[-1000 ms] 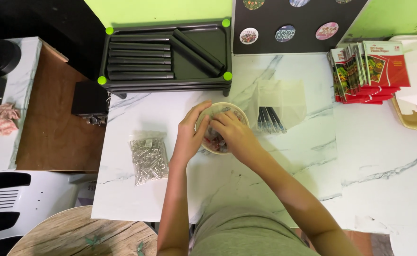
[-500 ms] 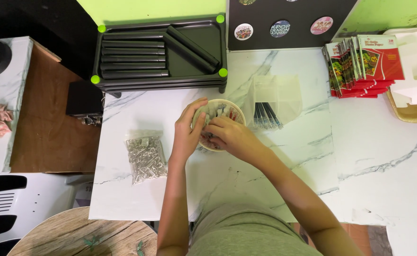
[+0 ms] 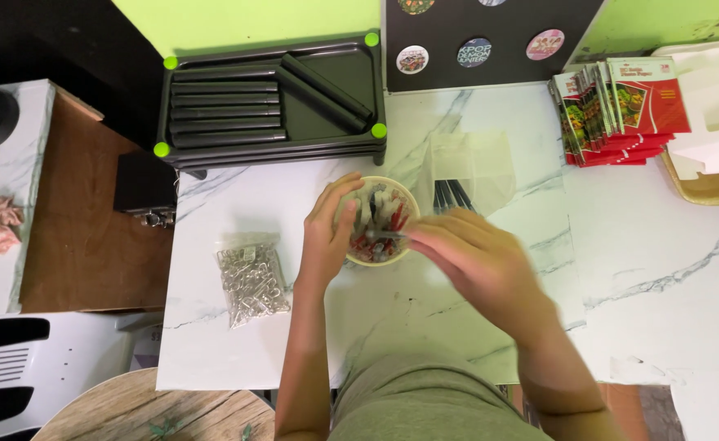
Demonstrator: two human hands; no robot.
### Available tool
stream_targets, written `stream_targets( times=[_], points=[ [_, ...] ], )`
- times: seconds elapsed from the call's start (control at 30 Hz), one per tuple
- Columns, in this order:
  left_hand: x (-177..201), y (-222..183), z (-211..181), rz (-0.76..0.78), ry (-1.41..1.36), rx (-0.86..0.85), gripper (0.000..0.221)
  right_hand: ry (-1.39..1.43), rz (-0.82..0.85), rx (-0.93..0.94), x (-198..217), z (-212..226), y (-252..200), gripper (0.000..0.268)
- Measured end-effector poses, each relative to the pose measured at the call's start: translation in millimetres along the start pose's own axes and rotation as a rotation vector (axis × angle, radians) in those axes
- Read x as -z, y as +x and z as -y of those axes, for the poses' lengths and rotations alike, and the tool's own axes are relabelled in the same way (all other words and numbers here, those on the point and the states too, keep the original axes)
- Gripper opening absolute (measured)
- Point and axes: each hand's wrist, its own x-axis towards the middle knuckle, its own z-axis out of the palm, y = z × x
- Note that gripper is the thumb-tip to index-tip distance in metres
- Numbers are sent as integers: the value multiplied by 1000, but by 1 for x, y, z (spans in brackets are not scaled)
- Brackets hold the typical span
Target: Organize a variety of pens and pencils from a container into a multi-compartment holder by color or type.
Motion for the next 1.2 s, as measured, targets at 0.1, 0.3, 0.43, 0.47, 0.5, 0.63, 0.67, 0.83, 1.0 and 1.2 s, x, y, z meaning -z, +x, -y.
stream_targets(
  times=[0.1,0.3,0.43,0.47,0.5,0.63,0.67,0.83,1.0,1.2],
  points=[
    [-9,3,0,78,59,-174,40,-133,-93,-8,38,26,-10,21],
    [-38,23,-27,367,112,-318,99,-375,-93,-129,60,18,-21,32],
    [-60,33,-26,373,154,-357,100,-444,-23,62,37,-21,-38,33],
    [-64,34,-25,355,166,-349,96,-453,-6,59,30,-26,-37,33],
    [-68,35,-23,338,178,-342,92,-461,10,56,23,-31,-37,33],
    [-64,36,-25,335,177,-339,91,-446,51,30,6,-44,-34,32],
    [-63,35,-26,336,159,-352,92,-419,51,5,4,-46,-33,32],
    [-56,36,-23,376,116,-339,88,-325,54,-61,3,-42,-30,34],
    [-33,41,-21,448,-11,-279,81,-359,-10,-10,7,-25,-28,30],
    [-1,28,-11,176,25,-154,48,-126,249,98,-20,-14,-35,29]
  ],
)
